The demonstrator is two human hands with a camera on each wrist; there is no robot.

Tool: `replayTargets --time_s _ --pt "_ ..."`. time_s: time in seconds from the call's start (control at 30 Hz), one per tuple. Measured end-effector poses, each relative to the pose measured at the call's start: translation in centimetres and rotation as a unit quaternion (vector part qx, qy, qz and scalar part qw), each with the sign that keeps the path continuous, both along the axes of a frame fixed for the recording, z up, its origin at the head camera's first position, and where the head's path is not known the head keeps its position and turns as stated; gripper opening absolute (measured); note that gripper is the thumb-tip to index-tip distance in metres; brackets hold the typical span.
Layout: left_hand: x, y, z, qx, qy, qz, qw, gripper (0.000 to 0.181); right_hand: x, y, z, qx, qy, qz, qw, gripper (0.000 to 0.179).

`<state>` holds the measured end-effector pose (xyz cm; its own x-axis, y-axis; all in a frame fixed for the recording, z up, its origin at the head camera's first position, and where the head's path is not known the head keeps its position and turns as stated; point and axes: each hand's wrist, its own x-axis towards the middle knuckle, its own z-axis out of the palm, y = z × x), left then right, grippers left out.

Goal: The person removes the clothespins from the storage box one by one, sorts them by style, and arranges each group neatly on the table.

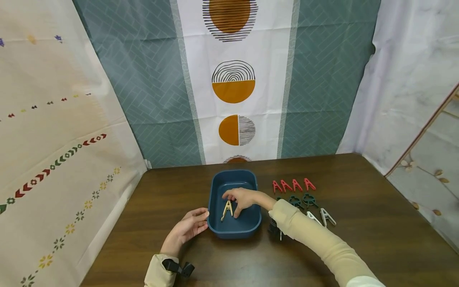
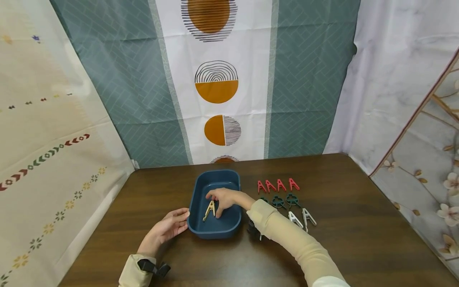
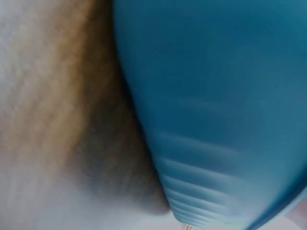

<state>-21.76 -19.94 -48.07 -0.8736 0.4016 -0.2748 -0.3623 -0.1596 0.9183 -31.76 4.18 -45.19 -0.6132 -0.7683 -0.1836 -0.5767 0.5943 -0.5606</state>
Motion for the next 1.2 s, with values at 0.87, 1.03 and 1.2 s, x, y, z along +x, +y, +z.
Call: replayTargets --time_s 0.87,1.03,1.2 --pt "0.1 -0.1 0.1 -0.028 0.009 0.008 0.9995 0.02 0.3 1.5 0.8 -0.085 0.041 0.023 0.9953 0.064" --pt "0.1 0.0 0.3 -0.032 0.012 0.006 0.9994 0.017 0.5 2.2 1.2 -0.11 0.044 0.029 0.9925 0.062" --pt "0.1 0.1 0.3 -0.03 0.011 0.005 0.9995 0.013 0.9 3.2 1.6 -0.135 0.051 0.029 0.9891 0.062"
